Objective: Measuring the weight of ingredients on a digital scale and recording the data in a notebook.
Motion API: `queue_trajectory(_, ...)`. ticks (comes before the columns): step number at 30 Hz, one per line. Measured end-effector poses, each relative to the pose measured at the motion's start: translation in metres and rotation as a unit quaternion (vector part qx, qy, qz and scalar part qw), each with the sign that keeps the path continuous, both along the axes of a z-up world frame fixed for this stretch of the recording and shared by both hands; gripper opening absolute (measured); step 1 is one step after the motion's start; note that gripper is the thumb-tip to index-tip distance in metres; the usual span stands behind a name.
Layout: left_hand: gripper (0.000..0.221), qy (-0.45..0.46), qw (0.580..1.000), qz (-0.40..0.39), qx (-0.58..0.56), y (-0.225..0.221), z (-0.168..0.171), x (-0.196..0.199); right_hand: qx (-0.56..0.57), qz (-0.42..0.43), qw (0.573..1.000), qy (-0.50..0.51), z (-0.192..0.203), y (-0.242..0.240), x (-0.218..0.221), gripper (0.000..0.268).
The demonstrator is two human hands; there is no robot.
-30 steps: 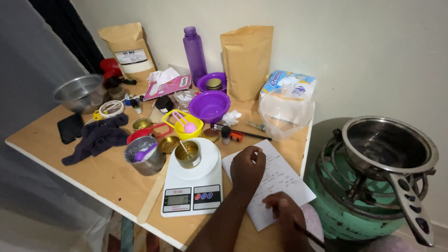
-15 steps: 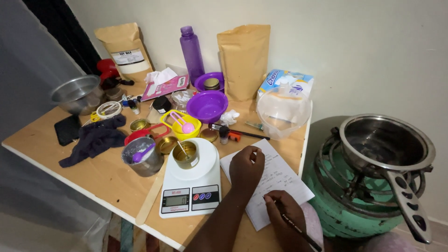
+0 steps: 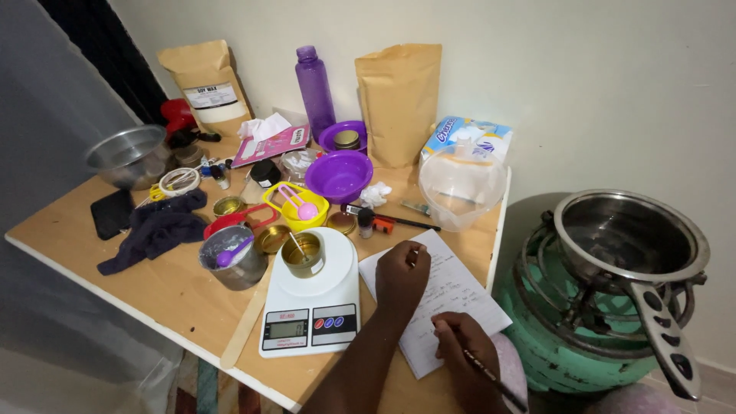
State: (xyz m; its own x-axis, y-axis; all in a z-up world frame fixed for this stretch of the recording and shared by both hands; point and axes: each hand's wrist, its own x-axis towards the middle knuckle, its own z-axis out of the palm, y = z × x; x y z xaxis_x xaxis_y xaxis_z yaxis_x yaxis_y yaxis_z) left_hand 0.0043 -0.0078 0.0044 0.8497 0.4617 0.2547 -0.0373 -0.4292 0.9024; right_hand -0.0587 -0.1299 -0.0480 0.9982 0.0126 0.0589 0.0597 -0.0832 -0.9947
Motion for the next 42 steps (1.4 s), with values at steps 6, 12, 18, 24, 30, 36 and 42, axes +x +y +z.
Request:
queue_trajectory(6, 0.026, -0.056, 0.930, 0.010, -0.363, 0.010, -0.047, 0.056, 0.148, -0.019, 0.987, -0.065, -0.043, -0.010, 0.024, 0.031)
queue_trajectory(12, 0.060, -0.029, 0.857, -0.048, -0.512, 0.004, -0.002, 0.087, 0.180, -0.131, 0.970, -0.100, 0.082, -0.013, 0.077, 0.034)
queue_trajectory(18, 0.066, -0.064, 0.824, -0.117, -0.551, -0.006, 0.014, 0.123, 0.107, -0.087, 0.974, -0.179, 0.052, -0.019, 0.148, 0.044)
queue_trajectory(24, 0.049, -0.109, 0.792, -0.038, -0.600, -0.025, -0.004, 0.144, 0.093, -0.083, 0.989, -0.084, 0.049, -0.017, 0.167, 0.063)
queue_trajectory(30, 0.070, -0.113, 0.729, -0.084, -0.670, -0.057, 0.015, 0.118, 0.092, -0.131, 0.986, -0.034, 0.091, -0.019, 0.153, 0.032)
queue_trajectory(36, 0.060, 0.020, 0.837, -0.016, -0.547, -0.017, -0.033, 0.155, 0.045, -0.192, 0.980, 0.019, 0.116, -0.021, 0.147, 0.015)
queue_trajectory(42, 0.041, 0.003, 0.994, -0.089, 0.058, 0.009, -0.041, 0.162, -0.009, -0.214, 0.977, -0.007, 0.125, -0.039, 0.154, 0.009)
